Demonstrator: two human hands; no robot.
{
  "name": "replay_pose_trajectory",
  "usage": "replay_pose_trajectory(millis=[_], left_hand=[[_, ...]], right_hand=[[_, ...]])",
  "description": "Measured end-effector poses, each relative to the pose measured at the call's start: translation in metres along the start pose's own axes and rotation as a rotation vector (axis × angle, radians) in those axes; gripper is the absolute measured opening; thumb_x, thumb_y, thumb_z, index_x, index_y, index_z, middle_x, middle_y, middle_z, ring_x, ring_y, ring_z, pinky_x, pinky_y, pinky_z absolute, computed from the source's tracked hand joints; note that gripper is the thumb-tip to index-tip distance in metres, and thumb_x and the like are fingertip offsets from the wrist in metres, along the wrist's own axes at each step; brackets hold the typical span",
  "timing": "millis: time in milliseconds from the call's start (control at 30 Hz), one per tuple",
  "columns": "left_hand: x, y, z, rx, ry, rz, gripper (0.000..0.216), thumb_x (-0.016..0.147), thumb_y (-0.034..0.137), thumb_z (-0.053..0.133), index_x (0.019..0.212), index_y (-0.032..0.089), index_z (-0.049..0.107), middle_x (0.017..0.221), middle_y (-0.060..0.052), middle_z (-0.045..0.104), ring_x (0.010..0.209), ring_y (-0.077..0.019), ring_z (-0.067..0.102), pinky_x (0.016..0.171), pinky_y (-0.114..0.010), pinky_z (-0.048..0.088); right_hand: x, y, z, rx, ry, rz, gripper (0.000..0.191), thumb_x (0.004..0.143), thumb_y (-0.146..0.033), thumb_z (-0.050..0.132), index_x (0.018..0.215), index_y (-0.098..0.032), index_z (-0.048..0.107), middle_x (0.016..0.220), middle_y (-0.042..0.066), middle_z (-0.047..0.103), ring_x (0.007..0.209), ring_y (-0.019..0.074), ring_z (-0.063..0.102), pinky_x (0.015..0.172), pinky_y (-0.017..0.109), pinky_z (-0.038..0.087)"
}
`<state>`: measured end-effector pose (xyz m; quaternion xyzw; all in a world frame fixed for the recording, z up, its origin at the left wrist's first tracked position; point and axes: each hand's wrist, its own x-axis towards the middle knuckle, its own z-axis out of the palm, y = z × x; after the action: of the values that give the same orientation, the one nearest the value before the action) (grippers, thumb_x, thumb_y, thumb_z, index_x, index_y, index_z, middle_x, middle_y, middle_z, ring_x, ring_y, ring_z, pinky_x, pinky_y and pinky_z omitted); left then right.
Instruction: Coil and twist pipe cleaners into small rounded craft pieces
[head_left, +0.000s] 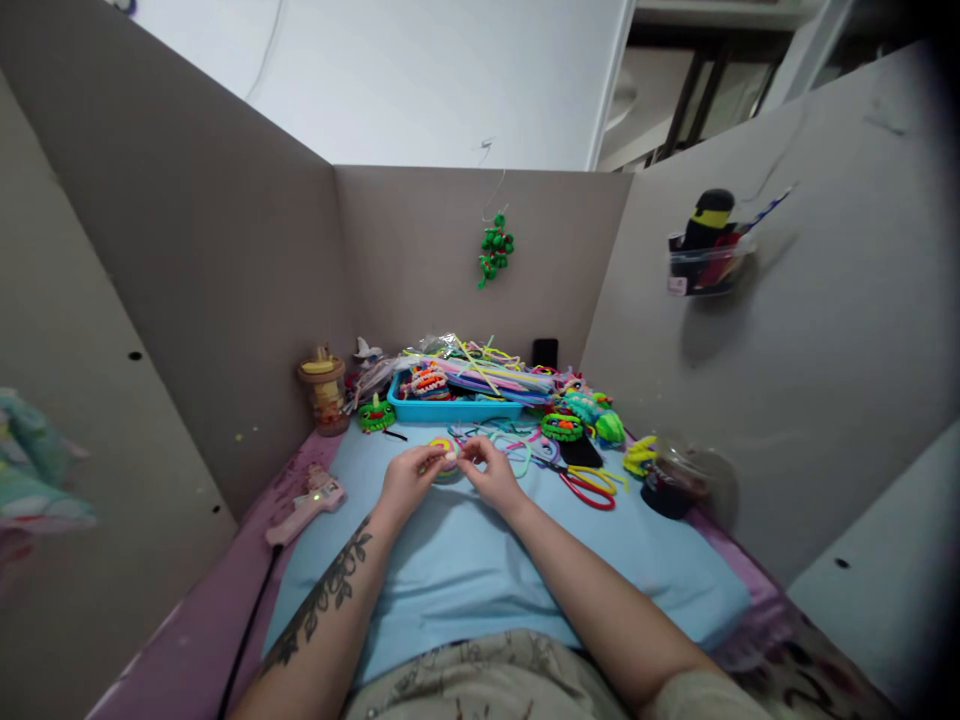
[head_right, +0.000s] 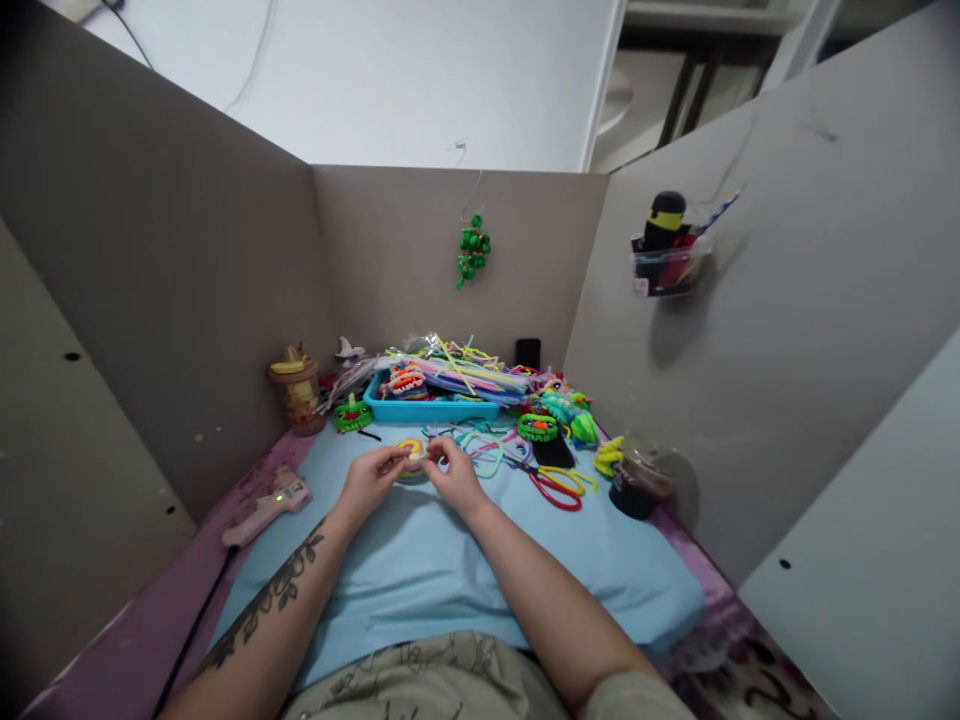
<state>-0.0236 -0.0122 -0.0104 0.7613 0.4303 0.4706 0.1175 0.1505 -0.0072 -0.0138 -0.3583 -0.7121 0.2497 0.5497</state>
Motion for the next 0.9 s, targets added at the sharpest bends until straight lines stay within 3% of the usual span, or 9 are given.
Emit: replay_pose_trajectory(millis=[133, 400, 567, 700, 900], left_hand=[[0.001, 0.004, 0.000, 0.012, 0.026, 0.037, 0.018, 0.081, 0.030, 0.060, 0.094, 0.020, 0.068, 0.086, -0.005, 0.071, 0.074, -0.0155, 0.065, 0.066, -0.025, 0.051], [-0.002, 0.009, 0.000, 0.056, -0.024, 0.117, 0.021, 0.086, 0.032, 0.053, 0.096, 0.022, 0.068, 0.094, -0.006, 0.070, 0.086, -0.0173, 0.064, 0.077, -0.029, 0.051], [-0.002, 0.010, -0.001, 0.079, -0.062, 0.057, 0.023, 0.086, 0.033, 0.052, 0.096, 0.022, 0.069, 0.092, -0.006, 0.071, 0.085, -0.0181, 0.064, 0.076, -0.030, 0.050], [-0.001, 0.005, -0.003, 0.054, 0.004, -0.060, 0.020, 0.084, 0.030, 0.055, 0.093, 0.020, 0.070, 0.091, -0.006, 0.072, 0.081, -0.0180, 0.065, 0.073, -0.029, 0.050], [0.001, -0.001, -0.003, 0.015, 0.006, -0.100, 0.019, 0.082, 0.029, 0.057, 0.091, 0.019, 0.070, 0.090, -0.006, 0.072, 0.079, -0.0182, 0.065, 0.071, -0.029, 0.050]], right_hand=[[0.001, 0.000, -0.001, -0.073, -0.018, -0.069, 0.007, 0.079, -0.022, 0.055, 0.075, -0.019, 0.060, 0.073, 0.001, 0.059, 0.070, 0.0140, 0.054, 0.064, 0.025, 0.041], [-0.002, 0.001, 0.000, -0.241, -0.019, -0.216, 0.012, 0.081, -0.017, 0.049, 0.079, -0.019, 0.060, 0.075, 0.003, 0.058, 0.077, 0.0174, 0.054, 0.071, 0.029, 0.041], [-0.003, -0.002, 0.000, -0.384, -0.062, -0.288, 0.014, 0.083, -0.015, 0.046, 0.082, -0.020, 0.059, 0.081, 0.006, 0.060, 0.083, 0.0204, 0.054, 0.077, 0.032, 0.041], [-0.002, -0.002, 0.000, -0.436, -0.031, -0.309, 0.013, 0.083, -0.015, 0.044, 0.081, -0.019, 0.057, 0.080, 0.007, 0.058, 0.082, 0.0209, 0.053, 0.076, 0.033, 0.042], [-0.003, -0.003, 0.000, -0.387, -0.031, -0.278, 0.013, 0.085, -0.018, 0.045, 0.079, -0.019, 0.056, 0.078, 0.006, 0.058, 0.081, 0.0199, 0.053, 0.075, 0.032, 0.043]])
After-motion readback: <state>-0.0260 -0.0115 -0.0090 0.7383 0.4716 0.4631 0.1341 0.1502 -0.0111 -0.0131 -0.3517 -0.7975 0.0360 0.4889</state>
